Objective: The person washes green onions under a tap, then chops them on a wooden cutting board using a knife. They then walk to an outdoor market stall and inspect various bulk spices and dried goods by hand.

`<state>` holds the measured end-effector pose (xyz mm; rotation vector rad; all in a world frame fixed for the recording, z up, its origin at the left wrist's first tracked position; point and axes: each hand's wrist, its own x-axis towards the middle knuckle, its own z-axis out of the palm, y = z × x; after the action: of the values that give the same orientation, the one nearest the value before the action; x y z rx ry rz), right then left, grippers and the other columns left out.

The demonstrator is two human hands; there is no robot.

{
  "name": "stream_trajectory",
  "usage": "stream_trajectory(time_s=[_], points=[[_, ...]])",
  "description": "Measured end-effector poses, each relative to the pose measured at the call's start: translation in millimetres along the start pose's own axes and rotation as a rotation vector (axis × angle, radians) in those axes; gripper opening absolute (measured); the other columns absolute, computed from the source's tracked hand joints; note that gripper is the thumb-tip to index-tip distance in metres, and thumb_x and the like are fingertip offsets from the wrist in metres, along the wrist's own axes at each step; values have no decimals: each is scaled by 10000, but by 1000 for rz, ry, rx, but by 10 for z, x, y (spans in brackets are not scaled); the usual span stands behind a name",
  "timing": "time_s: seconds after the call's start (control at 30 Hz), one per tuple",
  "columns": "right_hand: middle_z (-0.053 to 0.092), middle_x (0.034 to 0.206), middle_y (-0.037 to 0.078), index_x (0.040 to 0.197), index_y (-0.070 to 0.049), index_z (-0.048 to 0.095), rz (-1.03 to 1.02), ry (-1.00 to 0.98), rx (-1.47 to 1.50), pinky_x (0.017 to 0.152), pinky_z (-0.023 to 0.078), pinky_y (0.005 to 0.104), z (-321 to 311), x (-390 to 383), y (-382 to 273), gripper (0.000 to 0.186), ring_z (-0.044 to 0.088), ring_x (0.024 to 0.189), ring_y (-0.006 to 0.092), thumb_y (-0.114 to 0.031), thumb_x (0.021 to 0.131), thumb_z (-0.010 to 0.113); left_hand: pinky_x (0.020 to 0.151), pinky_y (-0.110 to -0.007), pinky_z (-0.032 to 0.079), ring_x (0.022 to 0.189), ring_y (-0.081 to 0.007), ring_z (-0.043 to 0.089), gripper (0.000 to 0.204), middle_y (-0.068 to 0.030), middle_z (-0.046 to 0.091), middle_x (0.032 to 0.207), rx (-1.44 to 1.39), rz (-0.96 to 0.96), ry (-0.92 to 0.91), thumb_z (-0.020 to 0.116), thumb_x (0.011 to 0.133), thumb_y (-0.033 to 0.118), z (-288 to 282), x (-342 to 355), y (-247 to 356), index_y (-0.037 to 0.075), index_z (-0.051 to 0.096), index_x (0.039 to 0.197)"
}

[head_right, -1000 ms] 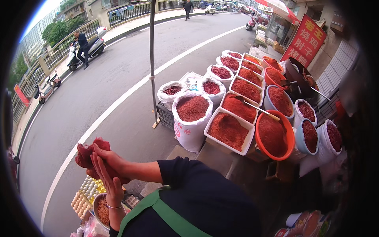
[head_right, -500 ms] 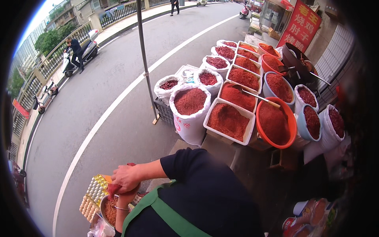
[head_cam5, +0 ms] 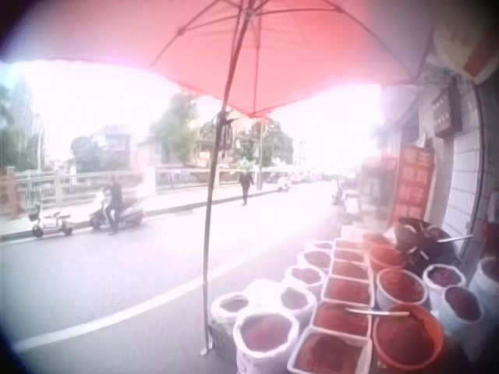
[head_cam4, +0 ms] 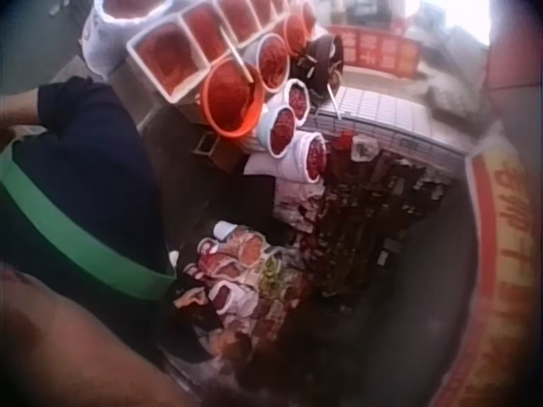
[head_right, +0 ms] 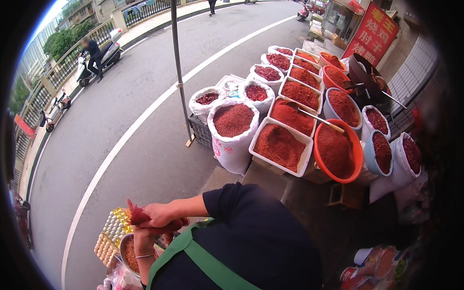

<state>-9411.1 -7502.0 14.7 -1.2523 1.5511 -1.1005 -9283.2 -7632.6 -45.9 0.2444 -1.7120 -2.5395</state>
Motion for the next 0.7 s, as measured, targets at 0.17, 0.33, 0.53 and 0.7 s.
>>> stream_trajectory(time_s=[0.17, 0.33, 0.53, 0.7], points=[[572, 1023, 163, 1026, -3, 569, -249, 75, -30, 843, 434, 375, -144, -7, 276, 224, 545, 958, 320, -147, 856, 583, 711, -415, 575, 1015, -295, 574, 750, -120, 473, 1251, -173, -133, 110, 516, 871, 172, 366, 15, 351, 222, 60, 1464], [618, 898, 94, 1085, -7, 562, 192, 100, 746, 731, 462, 306, -208, 32, 379, 361, 554, 811, 139, -324, 914, 544, 839, -419, 515, 1114, -288, 513, 741, -171, 265, 1444, -181, 137, 63, 475, 913, 358, 537, 50, 545, 221, -2, 1463], [626, 958, 90, 1095, 10, 568, 68, -112, -144, 808, 448, 348, 42, -64, 30, 285, 544, 894, 163, -184, 887, 553, 947, -388, 415, 1066, -246, 496, 788, -167, 198, 1481, -399, 47, 76, 418, 904, 537, 302, 54, 324, 211, -33, 1462], [629, 836, 83, 994, -1, 583, 160, 85, 834, 641, 492, 296, -185, -206, 129, 340, 621, 769, 183, -316, 867, 601, 983, -480, 385, 1306, -365, 309, 887, -112, 100, 1516, -301, 99, -43, 429, 855, 616, 426, 15, 653, 166, -38, 1461]])
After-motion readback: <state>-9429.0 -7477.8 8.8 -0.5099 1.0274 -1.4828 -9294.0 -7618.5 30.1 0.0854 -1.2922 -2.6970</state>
